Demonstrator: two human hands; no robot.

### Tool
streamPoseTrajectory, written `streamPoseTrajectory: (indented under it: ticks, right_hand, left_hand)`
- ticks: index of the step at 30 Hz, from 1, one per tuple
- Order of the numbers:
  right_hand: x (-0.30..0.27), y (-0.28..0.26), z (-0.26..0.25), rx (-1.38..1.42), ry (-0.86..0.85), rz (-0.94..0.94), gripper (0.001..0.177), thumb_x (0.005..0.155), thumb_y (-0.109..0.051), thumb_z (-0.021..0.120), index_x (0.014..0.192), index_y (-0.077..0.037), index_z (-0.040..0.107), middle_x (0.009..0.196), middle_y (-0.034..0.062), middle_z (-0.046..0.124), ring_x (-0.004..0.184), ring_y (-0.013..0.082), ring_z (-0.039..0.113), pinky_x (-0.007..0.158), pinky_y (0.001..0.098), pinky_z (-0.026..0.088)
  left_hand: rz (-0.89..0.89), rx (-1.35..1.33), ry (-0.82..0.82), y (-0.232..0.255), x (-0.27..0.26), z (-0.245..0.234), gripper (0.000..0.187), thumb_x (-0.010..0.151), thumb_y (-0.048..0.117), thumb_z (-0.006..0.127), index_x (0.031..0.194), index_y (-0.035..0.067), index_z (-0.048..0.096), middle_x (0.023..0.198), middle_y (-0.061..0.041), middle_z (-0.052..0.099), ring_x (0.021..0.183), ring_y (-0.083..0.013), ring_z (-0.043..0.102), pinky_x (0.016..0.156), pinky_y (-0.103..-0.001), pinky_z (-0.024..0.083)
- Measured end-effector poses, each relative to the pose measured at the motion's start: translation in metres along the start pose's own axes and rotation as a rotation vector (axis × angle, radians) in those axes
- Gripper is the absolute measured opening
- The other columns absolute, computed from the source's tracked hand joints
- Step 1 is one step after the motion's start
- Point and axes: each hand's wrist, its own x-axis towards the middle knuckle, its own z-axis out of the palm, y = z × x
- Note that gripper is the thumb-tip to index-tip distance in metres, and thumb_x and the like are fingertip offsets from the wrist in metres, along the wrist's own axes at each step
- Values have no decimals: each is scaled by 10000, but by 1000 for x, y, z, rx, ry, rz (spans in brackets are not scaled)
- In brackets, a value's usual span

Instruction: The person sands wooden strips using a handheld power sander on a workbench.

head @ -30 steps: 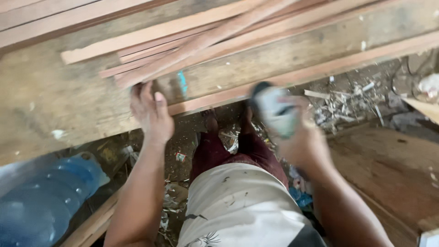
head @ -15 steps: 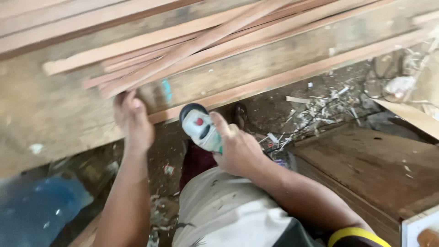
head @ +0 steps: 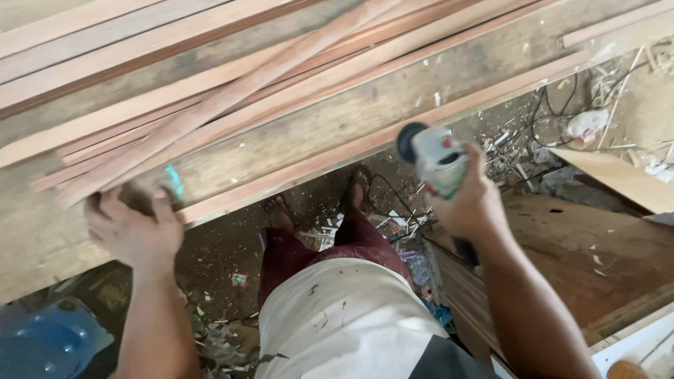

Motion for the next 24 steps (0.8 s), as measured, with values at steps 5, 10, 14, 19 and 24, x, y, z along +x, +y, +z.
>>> streamPoseTrajectory:
  ticks: [5, 10, 14, 19, 24]
  right_hand:
    - [54, 60, -35, -21, 175, -50, 806, 760, -239, 755, 1433, -154, 320, 1128, 285, 676, 939, 461, 679, 815, 528, 539]
    - [70, 82, -23, 61, 256, -67, 858, 745, -250, 811, 1397, -90, 277, 1157, 340, 645, 926, 493, 665, 795, 555, 529]
    - [2, -21, -9, 17, -26, 77, 786, 842, -215, 742, 1460, -243, 256, 1178, 205, 674, 865, 368, 716, 716, 449, 601]
    - [-35, -55, 52, -5, -208, -105, 924, 764, -256, 686, 1552, -224, 205, 1040, 237, 742, 903, 471, 737, 826, 531, 576]
    - [-44, -54, 99, -74, -231, -513, 946, 755, -174, 722, 1561, -99, 231, 1054, 266, 692, 817, 458, 725, 692, 550, 605]
  left_hand:
    - [203, -70, 226, 16, -5, -7, 623, 1081, 486, 563, 1277, -104, 519, 1374, -330, 446, 1129, -579, 501, 927, -682, 347]
    - [-15, -39, 64, 7, -2, 1, 573, 1019, 437, 570, 1391, 26, 426, 1439, -312, 369, 1246, -549, 436, 1000, -694, 385]
    - [160, -97, 231, 6, -4, 0, 517, 1011, 367, 623, 1282, -61, 518, 1371, -334, 462, 1183, -564, 489, 940, -660, 364]
    - [86, -131, 131, 4, -3, -4, 473, 999, 301, 666, 1310, -17, 506, 1434, -316, 409, 1289, -537, 427, 1031, -652, 288]
    - [155, -97, 224, 1, -4, 0, 489, 995, 335, 674, 1296, -27, 542, 1387, -318, 471, 1224, -533, 481, 963, -640, 352]
